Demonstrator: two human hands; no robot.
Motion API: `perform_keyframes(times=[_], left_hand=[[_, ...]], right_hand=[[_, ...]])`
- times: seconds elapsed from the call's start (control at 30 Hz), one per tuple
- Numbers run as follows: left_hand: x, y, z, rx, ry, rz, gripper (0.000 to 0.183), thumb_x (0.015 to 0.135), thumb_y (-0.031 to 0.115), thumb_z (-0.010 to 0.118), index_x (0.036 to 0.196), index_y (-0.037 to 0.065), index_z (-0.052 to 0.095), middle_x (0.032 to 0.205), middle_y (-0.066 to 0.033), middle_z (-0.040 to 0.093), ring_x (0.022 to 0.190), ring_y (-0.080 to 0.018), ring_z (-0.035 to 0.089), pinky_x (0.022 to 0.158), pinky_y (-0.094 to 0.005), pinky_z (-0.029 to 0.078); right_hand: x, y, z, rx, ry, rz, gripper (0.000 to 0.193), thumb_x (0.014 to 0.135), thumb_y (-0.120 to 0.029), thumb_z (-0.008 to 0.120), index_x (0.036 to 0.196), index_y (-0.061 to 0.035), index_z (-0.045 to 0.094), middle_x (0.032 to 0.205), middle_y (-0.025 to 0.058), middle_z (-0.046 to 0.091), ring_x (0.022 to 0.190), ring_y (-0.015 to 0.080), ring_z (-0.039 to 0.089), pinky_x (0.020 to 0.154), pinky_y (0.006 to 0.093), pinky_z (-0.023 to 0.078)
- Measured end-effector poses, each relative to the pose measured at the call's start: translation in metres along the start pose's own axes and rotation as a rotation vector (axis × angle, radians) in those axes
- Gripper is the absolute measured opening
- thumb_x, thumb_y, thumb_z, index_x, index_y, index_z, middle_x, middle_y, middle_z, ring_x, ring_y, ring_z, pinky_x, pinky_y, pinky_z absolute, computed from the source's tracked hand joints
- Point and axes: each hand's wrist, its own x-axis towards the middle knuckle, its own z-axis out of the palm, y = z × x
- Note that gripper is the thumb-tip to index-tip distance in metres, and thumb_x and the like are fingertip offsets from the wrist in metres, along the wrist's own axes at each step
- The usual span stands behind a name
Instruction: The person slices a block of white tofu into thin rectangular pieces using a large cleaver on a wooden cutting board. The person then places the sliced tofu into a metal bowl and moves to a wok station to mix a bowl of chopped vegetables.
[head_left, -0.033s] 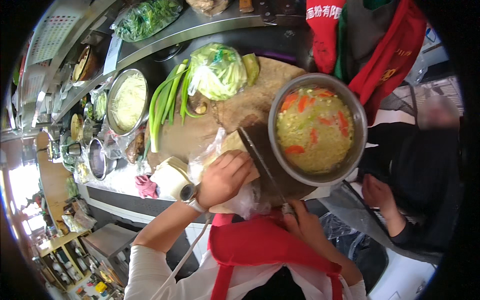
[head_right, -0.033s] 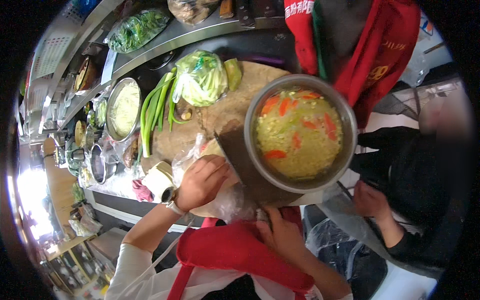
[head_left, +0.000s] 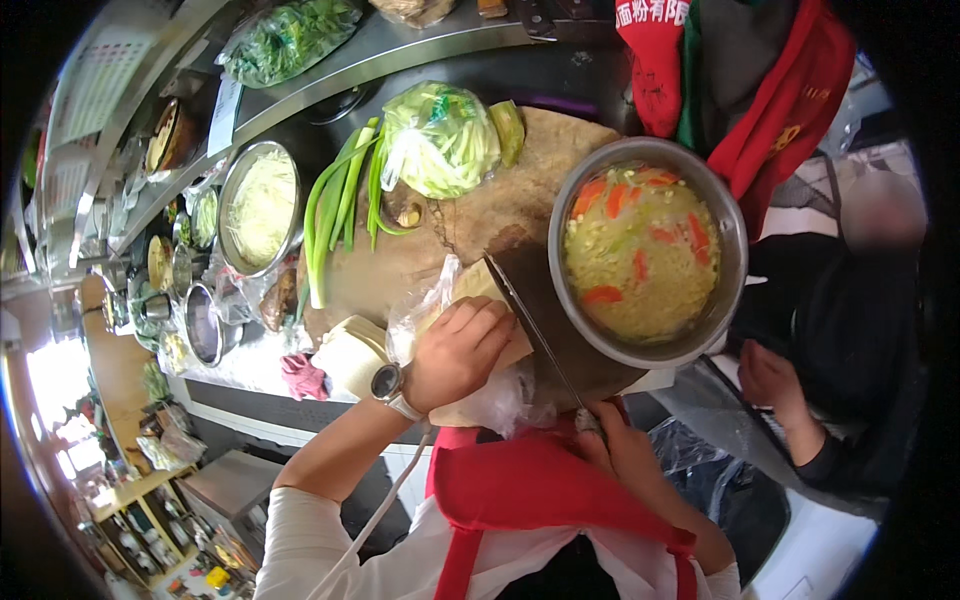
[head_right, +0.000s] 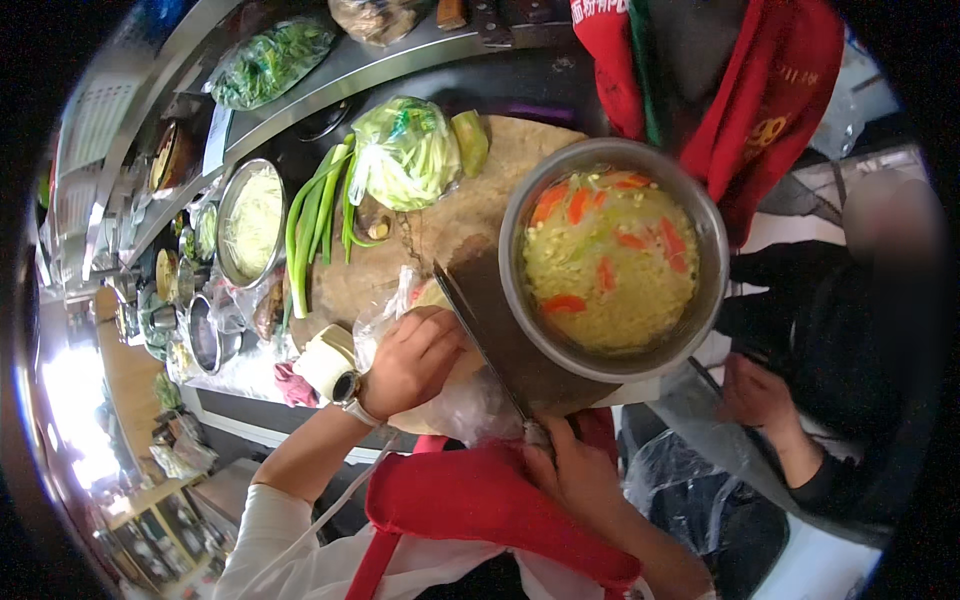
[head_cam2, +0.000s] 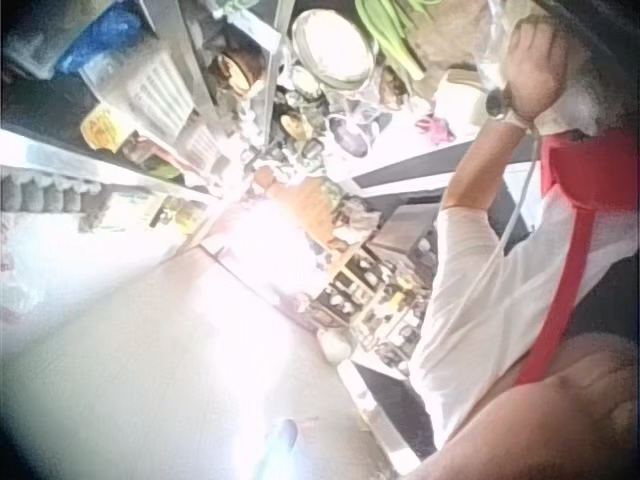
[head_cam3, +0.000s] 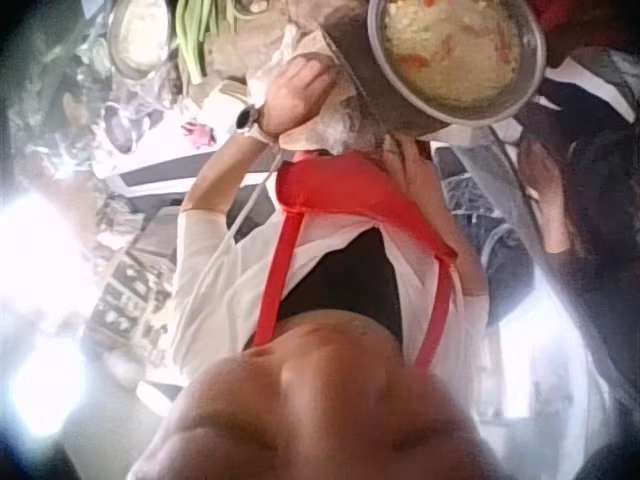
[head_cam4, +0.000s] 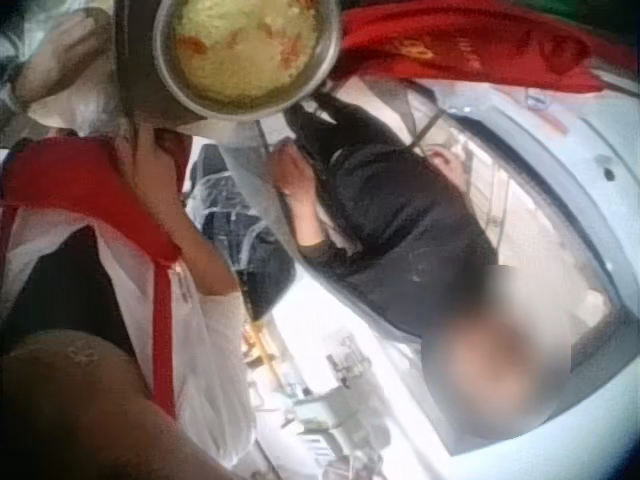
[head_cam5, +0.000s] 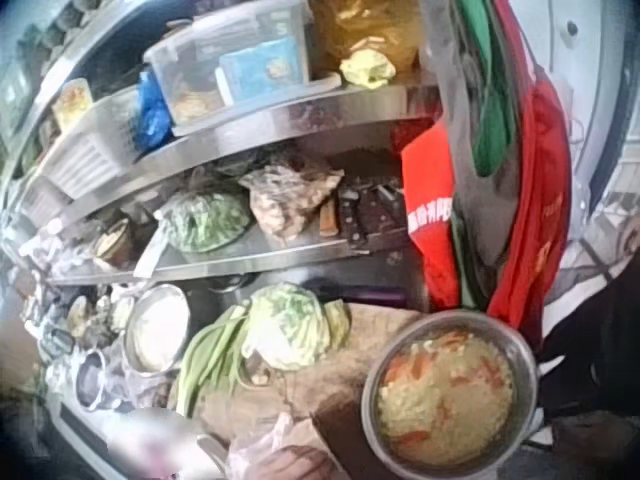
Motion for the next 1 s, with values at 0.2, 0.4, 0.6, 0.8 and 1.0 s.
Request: perform_keyframes(times=[0.2,0.4,0.6,0.8,1.0], left_hand=[[-0.007,-0.016,0.006,-0.036,0.043,0.152,0.027,0.063,0.004,0.067,0.089,0.000,0.062,0.097,-0.0110,0.056,0.086,-0.0274,0.055,0.074,-0.0342,0.047],[-0.008,-0.028,0.011,-0.055,-0.023,0.180,0.028,0.059,0.004,0.068,0.086,0.001,0.062,0.098,-0.0112,0.056,0.088,-0.0293,0.054,0.074,-0.0356,0.047],[-0.006,-0.028,0.010,-0.056,-0.023,0.199,0.029,0.058,0.004,0.069,0.086,0.002,0.061,0.096,-0.0107,0.056,0.086,-0.0291,0.054,0.074,-0.0360,0.046],[-0.007,-0.028,0.009,-0.064,-0.023,0.186,0.030,0.058,0.004,0.070,0.086,0.001,0.061,0.092,-0.0114,0.057,0.085,-0.0296,0.054,0.073,-0.0364,0.047],[-0.007,-0.028,0.010,-0.083,-0.006,0.178,0.031,0.058,0.004,0.071,0.087,0.000,0.061,0.095,-0.0130,0.057,0.089,-0.0307,0.055,0.074,-0.0370,0.046]], right_hand=[[-0.011,-0.005,0.019,-0.066,0.056,-0.064,0.053,0.085,-0.030,0.058,0.127,-0.0097,0.033,0.085,0.0218,0.062,0.073,0.0403,0.061,0.059,0.0457,0.049],[-0.011,-0.005,0.036,-0.071,0.096,-0.063,0.057,0.083,-0.033,0.060,0.126,-0.0064,0.034,0.079,0.0214,0.062,0.066,0.0368,0.063,0.053,0.0445,0.049],[-0.010,0.002,0.044,-0.124,0.141,-0.100,0.058,0.084,-0.036,0.058,0.126,-0.0056,0.034,0.078,0.0205,0.062,0.063,0.0365,0.063,0.050,0.0445,0.049],[-0.005,-0.002,0.036,-0.092,0.039,-0.052,0.056,0.086,-0.036,0.055,0.126,-0.0048,0.033,0.084,0.0222,0.061,0.067,0.0367,0.063,0.052,0.0445,0.051],[-0.003,-0.005,0.029,-0.117,0.047,-0.088,0.053,0.087,-0.036,0.054,0.126,-0.0055,0.034,0.087,0.0213,0.062,0.070,0.0354,0.064,0.054,0.0448,0.051]])
